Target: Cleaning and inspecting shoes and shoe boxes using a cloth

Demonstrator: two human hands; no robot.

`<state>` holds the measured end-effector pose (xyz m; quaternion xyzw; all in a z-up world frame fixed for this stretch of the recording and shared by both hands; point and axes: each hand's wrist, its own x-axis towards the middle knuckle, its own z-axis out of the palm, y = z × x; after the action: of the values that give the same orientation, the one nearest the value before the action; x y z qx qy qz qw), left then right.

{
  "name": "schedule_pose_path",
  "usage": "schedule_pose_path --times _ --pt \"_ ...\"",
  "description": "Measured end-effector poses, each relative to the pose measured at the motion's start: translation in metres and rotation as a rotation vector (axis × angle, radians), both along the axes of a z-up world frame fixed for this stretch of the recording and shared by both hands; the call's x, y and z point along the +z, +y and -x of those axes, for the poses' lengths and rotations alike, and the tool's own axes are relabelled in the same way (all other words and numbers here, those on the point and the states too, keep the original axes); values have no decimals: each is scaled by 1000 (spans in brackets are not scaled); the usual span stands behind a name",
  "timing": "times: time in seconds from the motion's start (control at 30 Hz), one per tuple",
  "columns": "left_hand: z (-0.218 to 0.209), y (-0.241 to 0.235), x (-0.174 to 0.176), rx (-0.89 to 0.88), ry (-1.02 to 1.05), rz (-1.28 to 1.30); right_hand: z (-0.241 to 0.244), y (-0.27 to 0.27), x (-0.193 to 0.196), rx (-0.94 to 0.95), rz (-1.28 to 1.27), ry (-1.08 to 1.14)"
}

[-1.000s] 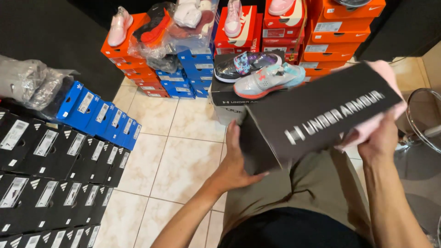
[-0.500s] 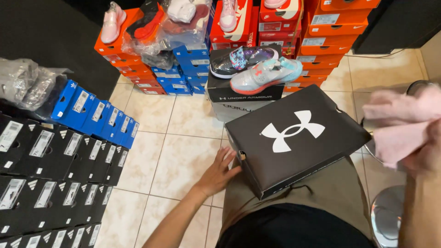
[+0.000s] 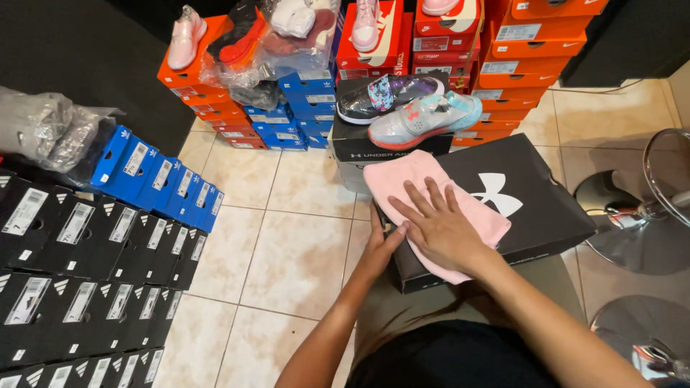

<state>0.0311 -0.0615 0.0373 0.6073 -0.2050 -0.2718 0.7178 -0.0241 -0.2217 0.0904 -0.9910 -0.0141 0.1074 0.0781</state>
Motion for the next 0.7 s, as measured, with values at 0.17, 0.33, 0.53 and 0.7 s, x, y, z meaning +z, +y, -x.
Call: schedule_pose_path --times 0.17,0.33,0.53,0.7 --pt "-4 -4 -55 -16 31 39 6 -55 -22 -34 25 -85" --pt "0 -12 -36 21 20 10 21 -174 -69 -423 176 -76" --pt "-10 -16 -57 -3 78 40 17 -131 -59 -561 199 -73" --pt "-8 -12 -61 0 159 68 2 -23 -28 -112 120 -97"
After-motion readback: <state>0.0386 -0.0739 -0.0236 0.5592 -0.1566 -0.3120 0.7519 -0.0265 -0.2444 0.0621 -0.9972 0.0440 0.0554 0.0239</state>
